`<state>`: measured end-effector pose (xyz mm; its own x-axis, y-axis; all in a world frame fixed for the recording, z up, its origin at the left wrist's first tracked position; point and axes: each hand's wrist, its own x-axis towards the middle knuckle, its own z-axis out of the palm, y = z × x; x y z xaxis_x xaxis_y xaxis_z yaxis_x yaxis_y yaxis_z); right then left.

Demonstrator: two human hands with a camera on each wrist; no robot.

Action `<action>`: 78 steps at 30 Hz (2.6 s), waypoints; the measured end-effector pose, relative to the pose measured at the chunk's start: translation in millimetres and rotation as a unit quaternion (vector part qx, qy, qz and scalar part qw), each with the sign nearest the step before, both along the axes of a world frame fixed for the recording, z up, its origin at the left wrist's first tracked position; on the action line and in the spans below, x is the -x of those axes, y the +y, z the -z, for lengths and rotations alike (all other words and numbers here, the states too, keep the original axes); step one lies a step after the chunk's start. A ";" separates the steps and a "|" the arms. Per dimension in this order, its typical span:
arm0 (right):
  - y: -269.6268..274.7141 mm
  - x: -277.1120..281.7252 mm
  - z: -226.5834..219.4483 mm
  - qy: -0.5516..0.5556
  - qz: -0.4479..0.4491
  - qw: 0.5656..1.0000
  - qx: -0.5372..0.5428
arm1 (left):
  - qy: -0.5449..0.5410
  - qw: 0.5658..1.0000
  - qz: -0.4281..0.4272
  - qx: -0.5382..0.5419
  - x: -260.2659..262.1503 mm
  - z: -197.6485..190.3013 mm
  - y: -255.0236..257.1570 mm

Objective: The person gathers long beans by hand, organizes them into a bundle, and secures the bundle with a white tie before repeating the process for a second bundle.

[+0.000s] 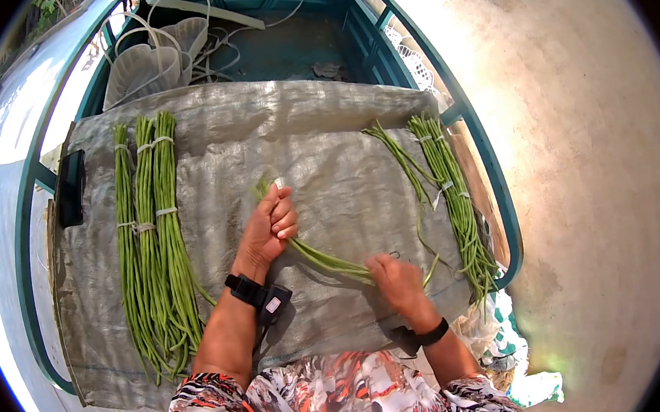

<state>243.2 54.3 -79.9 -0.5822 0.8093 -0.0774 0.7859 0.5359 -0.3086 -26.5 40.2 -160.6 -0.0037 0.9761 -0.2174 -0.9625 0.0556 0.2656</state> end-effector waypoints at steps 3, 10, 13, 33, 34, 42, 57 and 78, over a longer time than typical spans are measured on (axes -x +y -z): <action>44.8 -31.6 20.3 0.034 0.067 0.992 -0.097 | -0.007 1.000 0.015 -0.013 2.2 4.6 2.6; 165.6 -15.4 50.2 0.051 0.097 0.957 -0.269 | 0.043 0.999 0.022 -0.013 2.4 6.4 2.7; 183.4 -7.7 62.1 0.026 0.120 0.956 -0.266 | 0.042 0.998 0.039 -0.020 5.0 4.8 1.9; 58.3 31.5 38.0 0.231 0.185 0.955 0.018 | 0.128 0.989 0.077 0.004 0.6 -2.4 4.7; 53.1 36.7 37.6 0.299 0.177 0.935 0.073 | 0.125 0.989 0.082 0.002 0.6 -1.4 5.3; -14.8 75.1 33.2 0.436 0.122 0.825 0.339 | 0.102 0.993 0.059 -0.001 -2.6 2.1 5.9; -22.3 69.7 46.3 0.414 0.102 0.853 0.303 | 0.164 0.986 0.016 -0.020 -3.7 1.0 1.3; 25.0 39.8 35.4 0.193 -0.014 0.959 0.209 | 0.056 0.998 0.005 0.010 -7.5 -4.2 1.0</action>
